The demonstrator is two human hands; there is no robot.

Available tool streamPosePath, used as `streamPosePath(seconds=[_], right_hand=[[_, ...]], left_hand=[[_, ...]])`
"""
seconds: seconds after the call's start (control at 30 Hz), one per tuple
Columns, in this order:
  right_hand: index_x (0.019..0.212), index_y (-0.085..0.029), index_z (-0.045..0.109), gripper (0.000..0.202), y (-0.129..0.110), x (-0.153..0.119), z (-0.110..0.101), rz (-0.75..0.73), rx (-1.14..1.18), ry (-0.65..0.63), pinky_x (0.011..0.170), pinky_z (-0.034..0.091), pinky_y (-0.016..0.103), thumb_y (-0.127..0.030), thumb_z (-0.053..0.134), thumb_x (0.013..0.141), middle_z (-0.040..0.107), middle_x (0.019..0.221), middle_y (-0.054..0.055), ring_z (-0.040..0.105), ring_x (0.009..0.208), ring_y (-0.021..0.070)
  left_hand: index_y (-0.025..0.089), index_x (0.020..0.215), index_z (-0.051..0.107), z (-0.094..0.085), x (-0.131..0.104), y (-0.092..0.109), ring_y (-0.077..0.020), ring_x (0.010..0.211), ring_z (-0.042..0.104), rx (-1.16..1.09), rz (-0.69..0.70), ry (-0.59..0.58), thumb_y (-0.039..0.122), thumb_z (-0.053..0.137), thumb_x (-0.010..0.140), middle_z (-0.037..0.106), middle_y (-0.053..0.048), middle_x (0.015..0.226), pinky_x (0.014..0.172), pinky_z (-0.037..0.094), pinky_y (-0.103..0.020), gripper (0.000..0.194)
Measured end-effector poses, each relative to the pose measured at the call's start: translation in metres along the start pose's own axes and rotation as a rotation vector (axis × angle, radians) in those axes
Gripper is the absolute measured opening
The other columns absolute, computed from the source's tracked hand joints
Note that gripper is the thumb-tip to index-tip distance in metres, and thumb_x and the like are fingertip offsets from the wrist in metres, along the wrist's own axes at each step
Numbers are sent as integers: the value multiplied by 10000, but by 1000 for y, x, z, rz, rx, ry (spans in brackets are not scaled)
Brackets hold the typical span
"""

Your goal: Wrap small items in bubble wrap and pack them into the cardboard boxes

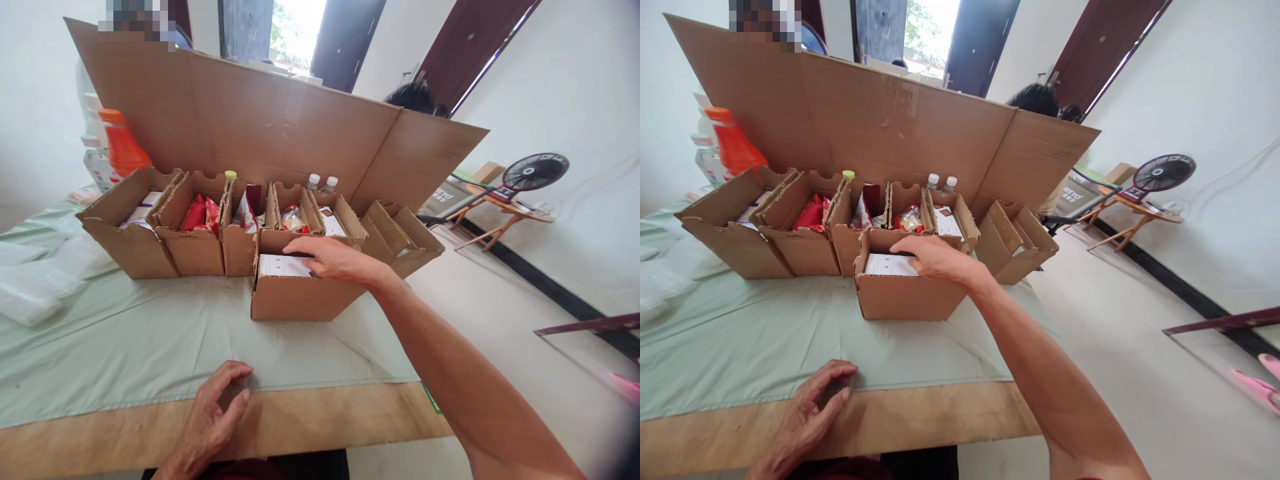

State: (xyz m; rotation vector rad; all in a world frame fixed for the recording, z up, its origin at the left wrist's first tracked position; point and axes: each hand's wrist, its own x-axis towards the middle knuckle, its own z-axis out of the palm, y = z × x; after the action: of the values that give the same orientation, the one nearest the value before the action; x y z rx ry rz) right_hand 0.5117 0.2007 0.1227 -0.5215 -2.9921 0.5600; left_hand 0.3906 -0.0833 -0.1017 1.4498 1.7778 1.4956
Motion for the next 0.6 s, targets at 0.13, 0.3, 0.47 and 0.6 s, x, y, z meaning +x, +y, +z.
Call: streamPosePath(seconds=[0.13, 0.3, 0.47, 0.6], right_hand=[[1131, -246, 741, 286, -3, -75, 1, 152, 91, 635, 1102, 456, 441, -246, 529, 939, 726, 1264, 44, 641, 1221, 238], [1204, -212, 683, 380, 33, -143, 72, 495, 311, 1016, 962, 534, 467, -416, 637, 887, 727, 1223, 101, 668, 1124, 271], [1358, -203, 548, 665, 48, -112, 136, 435, 712, 767, 1002, 525, 455, -571, 690, 824, 672, 1333, 139, 636, 1204, 288], [1298, -183, 601, 594, 36, -101, 145, 425, 825, 854, 1056, 494, 450, -579, 651, 858, 695, 1298, 136, 632, 1216, 295]], left_hand=[[233, 1205, 664, -11, 11, 5, -225, 928, 719, 46, -102, 109, 396, 609, 916, 704, -112, 1182, 824, 618, -378, 336], [279, 1541, 372, -13, 59, 12, -329, 1322, 560, 35, -160, 122, 489, 633, 909, 416, -155, 1591, 1068, 488, -543, 716], [205, 1567, 294, 14, 123, 19, -343, 1498, 354, -162, -49, 34, 585, 680, 853, 365, -183, 1618, 1190, 355, -531, 897], [154, 1484, 393, 36, 135, 25, -300, 1298, 581, -338, -77, -9, 640, 629, 870, 602, -172, 1403, 1115, 454, -457, 818]])
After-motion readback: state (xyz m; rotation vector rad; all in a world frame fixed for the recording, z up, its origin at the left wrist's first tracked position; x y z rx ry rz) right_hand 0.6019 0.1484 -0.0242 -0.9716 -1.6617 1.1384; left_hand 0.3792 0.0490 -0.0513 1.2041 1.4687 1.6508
